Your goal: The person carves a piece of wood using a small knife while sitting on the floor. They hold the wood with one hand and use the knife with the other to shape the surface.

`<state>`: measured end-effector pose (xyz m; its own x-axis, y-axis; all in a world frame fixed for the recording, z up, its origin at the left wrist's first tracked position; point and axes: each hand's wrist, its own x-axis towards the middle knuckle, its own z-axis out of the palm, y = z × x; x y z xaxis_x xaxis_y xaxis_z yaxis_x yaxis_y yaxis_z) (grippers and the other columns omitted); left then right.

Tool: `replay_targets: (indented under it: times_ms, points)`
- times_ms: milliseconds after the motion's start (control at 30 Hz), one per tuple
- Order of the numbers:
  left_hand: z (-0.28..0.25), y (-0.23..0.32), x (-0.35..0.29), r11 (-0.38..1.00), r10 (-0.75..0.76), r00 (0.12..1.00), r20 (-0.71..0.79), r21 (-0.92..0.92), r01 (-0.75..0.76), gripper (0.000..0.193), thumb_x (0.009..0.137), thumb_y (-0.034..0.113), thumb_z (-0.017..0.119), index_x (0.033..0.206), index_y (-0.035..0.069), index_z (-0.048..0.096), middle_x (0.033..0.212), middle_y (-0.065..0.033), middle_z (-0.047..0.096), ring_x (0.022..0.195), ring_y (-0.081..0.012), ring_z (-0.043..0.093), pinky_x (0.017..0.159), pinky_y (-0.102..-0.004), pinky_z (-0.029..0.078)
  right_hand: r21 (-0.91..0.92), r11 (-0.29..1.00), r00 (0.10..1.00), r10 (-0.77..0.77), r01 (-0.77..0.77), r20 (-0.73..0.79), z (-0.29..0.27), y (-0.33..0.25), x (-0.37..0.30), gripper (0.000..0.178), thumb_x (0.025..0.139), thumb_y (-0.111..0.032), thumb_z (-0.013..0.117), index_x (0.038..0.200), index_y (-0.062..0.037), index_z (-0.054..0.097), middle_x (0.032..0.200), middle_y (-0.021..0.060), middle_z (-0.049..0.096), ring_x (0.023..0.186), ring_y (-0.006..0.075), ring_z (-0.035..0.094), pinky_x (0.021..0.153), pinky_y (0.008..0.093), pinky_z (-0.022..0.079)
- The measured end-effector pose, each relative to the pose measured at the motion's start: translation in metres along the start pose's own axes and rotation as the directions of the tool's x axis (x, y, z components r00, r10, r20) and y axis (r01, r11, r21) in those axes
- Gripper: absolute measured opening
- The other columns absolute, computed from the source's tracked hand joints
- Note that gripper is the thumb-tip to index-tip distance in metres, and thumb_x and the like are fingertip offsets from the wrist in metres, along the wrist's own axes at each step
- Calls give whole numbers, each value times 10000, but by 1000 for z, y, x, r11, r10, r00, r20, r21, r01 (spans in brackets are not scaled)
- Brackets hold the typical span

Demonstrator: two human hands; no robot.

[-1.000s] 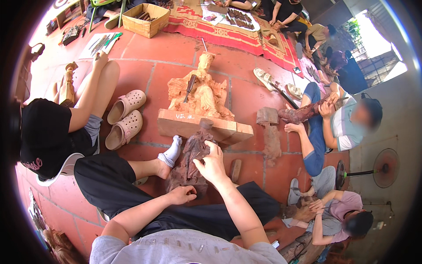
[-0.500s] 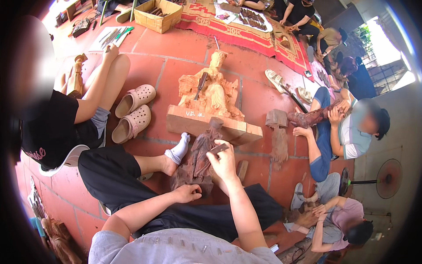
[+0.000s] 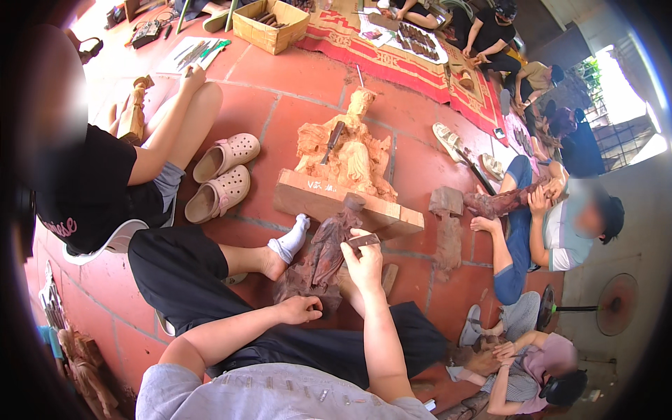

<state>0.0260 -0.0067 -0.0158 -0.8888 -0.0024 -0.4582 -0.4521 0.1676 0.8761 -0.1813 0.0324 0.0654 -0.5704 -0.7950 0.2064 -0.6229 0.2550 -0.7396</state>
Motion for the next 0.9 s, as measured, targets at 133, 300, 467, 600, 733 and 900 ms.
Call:
replay_targets:
  times_ms: [133,300,467,600,733,900]
  points:
    - [-5,9,-6,999,-40,999,28,-27,41,373,913,367,606,1114,53,612,990,-169,695,958,-327,665,850,-409,500,-201,962,980,-166,185,107,5,-17,-13,194,712,-169,823,758,-32,693,1339,166,506,1222,345,475,1029,460,386]
    - [-1,4,-2,998,-47,998,34,-45,48,360,918,352,606,1109,47,613,984,-161,696,933,-304,672,835,-399,505,-123,977,984,-169,174,53,-5,2,2,187,751,-143,799,843,-20,693,1164,134,629,1102,309,571,935,407,458]
    - [0,3,1,998,-50,998,32,-44,51,353,923,342,603,1124,51,616,963,-155,696,908,-284,678,818,-397,513,-96,993,997,-72,75,38,-5,0,2,175,756,-153,801,829,-30,700,1183,130,625,1104,295,578,925,402,465]
    - [5,-2,2,999,-32,999,15,-37,32,381,903,397,612,1119,84,633,943,-155,698,904,-304,677,809,-408,519,-174,959,974,-217,225,65,2,5,-6,190,741,-157,806,811,-20,695,1170,156,602,1094,312,570,923,412,467]
    - [6,-10,5,1000,15,997,-75,-23,-17,301,883,364,609,1012,95,644,965,-164,694,912,-342,670,804,-441,522,-15,1000,1000,1,0,15,0,15,19,168,803,-103,764,806,28,659,934,116,678,830,269,656,729,350,520]
    - [5,-3,1,997,74,994,-80,33,-71,303,903,299,621,1085,57,617,856,-146,689,830,-281,684,767,-389,517,-184,959,976,-218,216,9,7,-3,-9,229,751,-151,817,888,-12,697,1214,160,575,1142,318,541,937,406,457]
